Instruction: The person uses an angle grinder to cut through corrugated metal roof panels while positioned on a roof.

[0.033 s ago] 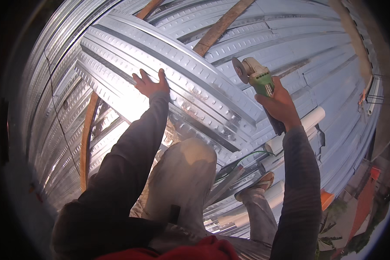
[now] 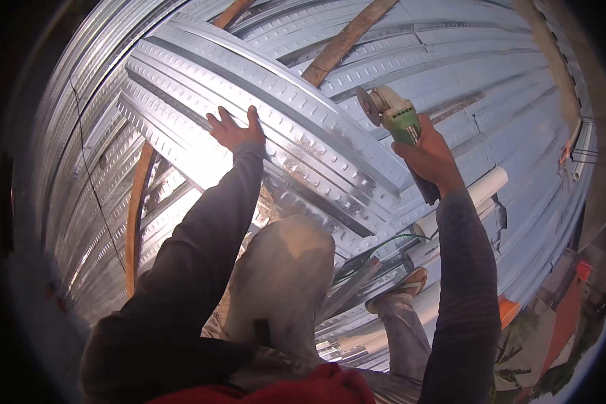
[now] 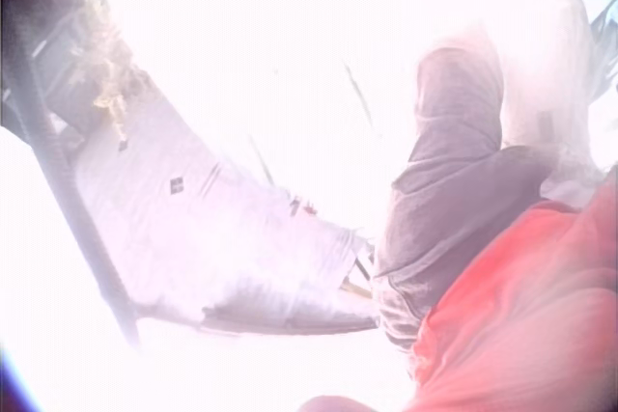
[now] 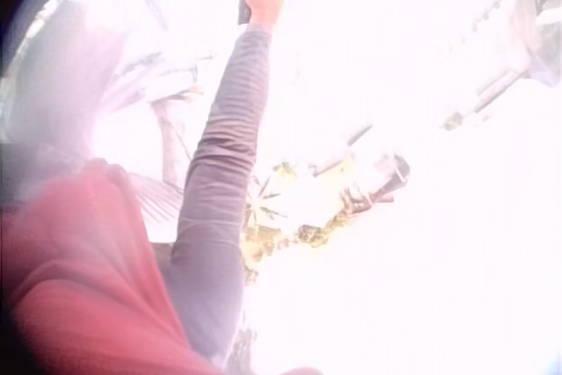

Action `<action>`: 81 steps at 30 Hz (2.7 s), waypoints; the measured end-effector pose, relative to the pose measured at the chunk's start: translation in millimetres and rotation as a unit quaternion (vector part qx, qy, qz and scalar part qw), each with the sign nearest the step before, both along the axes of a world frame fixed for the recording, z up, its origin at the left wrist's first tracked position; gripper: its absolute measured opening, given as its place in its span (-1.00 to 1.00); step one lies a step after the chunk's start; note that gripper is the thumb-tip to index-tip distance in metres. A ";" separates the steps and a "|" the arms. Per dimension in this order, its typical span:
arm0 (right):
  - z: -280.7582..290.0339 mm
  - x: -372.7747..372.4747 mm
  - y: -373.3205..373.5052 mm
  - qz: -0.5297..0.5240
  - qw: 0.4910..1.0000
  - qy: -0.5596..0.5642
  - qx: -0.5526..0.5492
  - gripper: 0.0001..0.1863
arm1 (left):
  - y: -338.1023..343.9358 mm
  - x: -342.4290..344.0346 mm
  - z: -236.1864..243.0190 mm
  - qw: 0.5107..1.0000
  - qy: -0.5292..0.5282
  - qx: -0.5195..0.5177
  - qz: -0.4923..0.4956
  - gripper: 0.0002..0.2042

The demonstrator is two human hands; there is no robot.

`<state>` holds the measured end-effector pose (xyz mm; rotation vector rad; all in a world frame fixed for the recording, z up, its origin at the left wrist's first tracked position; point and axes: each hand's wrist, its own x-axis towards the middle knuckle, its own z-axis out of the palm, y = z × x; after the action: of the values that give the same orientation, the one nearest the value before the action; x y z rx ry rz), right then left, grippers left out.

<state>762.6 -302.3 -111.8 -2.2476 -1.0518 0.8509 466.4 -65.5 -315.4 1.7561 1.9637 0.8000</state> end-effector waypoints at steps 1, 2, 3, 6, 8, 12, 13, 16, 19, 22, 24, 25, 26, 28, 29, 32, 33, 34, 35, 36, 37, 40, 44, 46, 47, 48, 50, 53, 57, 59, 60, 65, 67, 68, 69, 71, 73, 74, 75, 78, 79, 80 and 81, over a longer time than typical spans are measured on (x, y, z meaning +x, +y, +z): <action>-13.2 -3.4 17.5 0.021 1.000 -0.016 -0.004 -0.44 | -0.8 -1.2 -1.1 1.000 -0.016 0.010 0.002 -0.06; -23.6 -7.4 32.3 0.030 0.999 -0.008 -0.032 -0.42 | -0.8 -4.2 -1.4 0.999 -0.032 0.020 0.004 -0.07; -26.4 -11.7 49.5 0.040 0.997 -0.005 -0.060 -0.39 | 1.4 -8.1 -4.7 1.000 -0.019 0.021 0.002 -0.06; -41.2 -12.8 84.0 0.058 0.993 -0.037 -0.091 -0.35 | 1.2 -2.8 -1.0 1.000 -0.004 0.012 -0.003 -0.06; -45.8 -8.3 89.0 0.055 0.994 -0.046 -0.088 -0.35 | 1.4 7.1 2.6 1.000 0.000 0.012 0.004 -0.05; -19.3 -11.9 71.9 -0.002 0.997 -0.023 -0.079 -0.35 | -4.8 -2.1 -3.2 1.000 -0.016 0.009 -0.012 -0.04; -13.0 -9.8 65.2 -0.018 0.997 -0.022 -0.076 -0.36 | -9.2 -1.6 -3.9 1.000 -0.019 0.004 -0.013 -0.04; -1.6 7.2 27.3 -0.039 0.997 -0.034 -0.050 -0.36 | -23.2 7.7 5.9 0.999 -0.001 -0.042 -0.033 -0.04; 7.0 6.8 6.8 -0.065 0.996 -0.048 -0.044 -0.37 | -27.5 3.8 5.3 0.998 -0.011 -0.045 -0.044 -0.10; 10.2 5.7 -2.9 -0.062 0.994 -0.049 -0.075 -0.37 | -36.2 -6.4 2.0 0.994 0.028 -0.045 -0.099 -0.16; 8.9 6.6 -15.3 -0.062 0.996 -0.045 -0.049 -0.38 | -32.3 -16.3 3.9 0.975 0.130 -0.051 -0.171 -0.20; 9.6 3.8 -26.0 -0.070 0.995 -0.044 -0.046 -0.38 | -36.1 -9.0 17.0 0.956 0.216 -0.020 -0.199 -0.19; 13.1 4.6 -35.4 -0.074 0.995 -0.044 -0.058 -0.38 | -36.6 -6.9 31.0 0.937 0.234 -0.068 -0.252 -0.10; 30.3 -3.0 -37.1 -0.067 0.994 -0.032 -0.079 -0.39 | 1.1 -17.4 72.8 0.789 0.338 -0.087 -0.505 0.13; 33.9 -7.2 -34.3 -0.065 0.994 -0.038 -0.077 -0.39 | 24.3 -25.8 66.3 0.704 0.385 -0.075 -0.592 0.39; 37.3 1.0 -47.4 -0.066 0.992 -0.069 -0.083 -0.40 | 52.0 7.7 93.6 0.543 0.469 0.021 -0.697 0.51; 34.8 2.4 -55.7 -0.067 0.991 -0.082 -0.086 -0.40 | 54.3 14.9 91.6 0.535 0.452 0.000 -0.714 0.47; 32.4 3.7 -62.8 -0.067 0.989 -0.094 -0.088 -0.40 | 52.3 16.9 89.4 0.531 0.456 0.003 -0.714 0.45; 30.5 6.0 -68.4 -0.068 0.990 -0.086 -0.086 -0.40 | 50.4 17.6 88.0 0.528 0.460 0.006 -0.714 0.44; 32.7 7.7 -70.8 -0.071 0.991 -0.081 -0.084 -0.41 | 49.5 21.8 90.9 0.524 0.464 0.011 -0.714 0.42; 34.2 8.9 -72.9 -0.073 0.991 -0.074 -0.080 -0.41 | 44.8 24.5 99.1 0.520 0.461 0.005 -0.719 0.37; 34.5 6.5 -85.6 -0.073 0.993 -0.080 -0.042 -0.42 | 24.9 28.4 94.5 0.496 0.479 0.019 -0.724 0.36; 34.3 1.8 -68.5 -0.063 0.996 -0.030 -0.052 -0.41 | 16.5 14.0 94.2 0.529 0.448 -0.007 -0.721 0.40; 33.1 2.4 -53.9 -0.039 0.997 -0.027 -0.057 -0.40 | 18.4 -0.1 83.4 0.629 0.364 -0.003 -0.687 0.40; 28.8 0.7 -46.5 -0.032 0.997 -0.030 -0.060 -0.41 | 18.9 -8.0 75.1 0.676 0.317 -0.002 -0.666 0.40; 19.7 -1.7 -33.9 -0.019 0.998 -0.030 -0.059 -0.41 | 16.5 -22.3 56.3 0.785 0.259 -0.001 -0.563 0.28; 3.7 -3.2 -1.6 0.014 0.997 -0.029 -0.068 -0.40 | 15.1 -40.8 14.1 0.935 0.197 0.027 -0.293 0.13; -22.6 0.8 43.3 0.072 0.990 -0.043 -0.112 -0.38 | 20.8 -17.1 18.4 0.985 0.127 -0.077 -0.083 -0.05; -57.5 12.8 98.9 0.140 0.980 -0.069 -0.124 -0.32 | 25.4 3.4 19.7 0.991 0.118 -0.068 -0.016 -0.17; -69.6 16.0 121.8 0.165 0.976 -0.073 -0.123 -0.30 | 22.4 4.9 14.8 0.989 0.128 -0.076 -0.009 -0.18; -76.3 13.4 130.1 0.170 0.973 -0.079 -0.131 -0.29 | 20.5 5.1 16.6 0.987 0.132 -0.089 -0.010 -0.18; -89.0 6.2 161.4 0.204 0.961 -0.075 -0.173 -0.28 | 20.5 2.0 22.2 0.981 0.166 -0.103 -0.013 -0.15; -90.6 6.5 165.6 0.216 0.955 -0.079 -0.187 -0.28 | 21.0 2.4 21.9 0.980 0.170 -0.103 -0.013 -0.15; -91.0 6.7 165.3 0.215 0.957 -0.082 -0.175 -0.30 | 20.5 3.4 21.6 0.980 0.172 -0.103 -0.013 -0.15; -91.6 8.2 163.4 0.213 0.959 -0.085 -0.164 -0.32 | 20.1 5.4 21.4 0.979 0.174 -0.104 -0.014 -0.15; -92.0 13.7 163.5 0.215 0.960 -0.083 -0.159 -0.34 | 20.0 8.1 21.4 0.980 0.170 -0.106 -0.014 -0.15; -85.3 15.1 166.0 0.220 0.957 -0.072 -0.173 -0.34 | 19.7 10.5 19.6 0.979 0.172 -0.109 -0.016 -0.15; -82.3 15.2 166.1 0.221 0.954 -0.077 -0.187 -0.33 | 19.1 11.4 18.8 0.978 0.176 -0.111 -0.016 -0.15; -79.5 15.3 166.0 0.223 0.950 -0.082 -0.201 -0.33 | 18.4 13.0 19.1 0.977 0.179 -0.113 -0.015 -0.15; -72.8 13.1 166.1 0.219 0.946 -0.090 -0.221 -0.31 | 18.1 15.1 17.7 0.976 0.185 -0.113 -0.014 -0.16; -72.2 10.8 165.5 0.217 0.946 -0.090 -0.223 -0.30 | 19.1 13.0 13.9 0.986 0.151 -0.067 -0.004 -0.20; -73.7 9.0 164.2 0.215 0.948 -0.090 -0.218 -0.29 | 18.1 11.7 11.1 0.986 0.152 -0.071 -0.002 -0.20; -75.0 8.5 162.1 0.210 0.950 -0.092 -0.213 -0.28 | 18.0 13.5 12.2 0.986 0.152 -0.075 -0.003 -0.20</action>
<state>771.1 -140.1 -186.8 -2.5323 -1.6019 1.1501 479.9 -47.5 -303.2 1.8812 2.1426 0.3865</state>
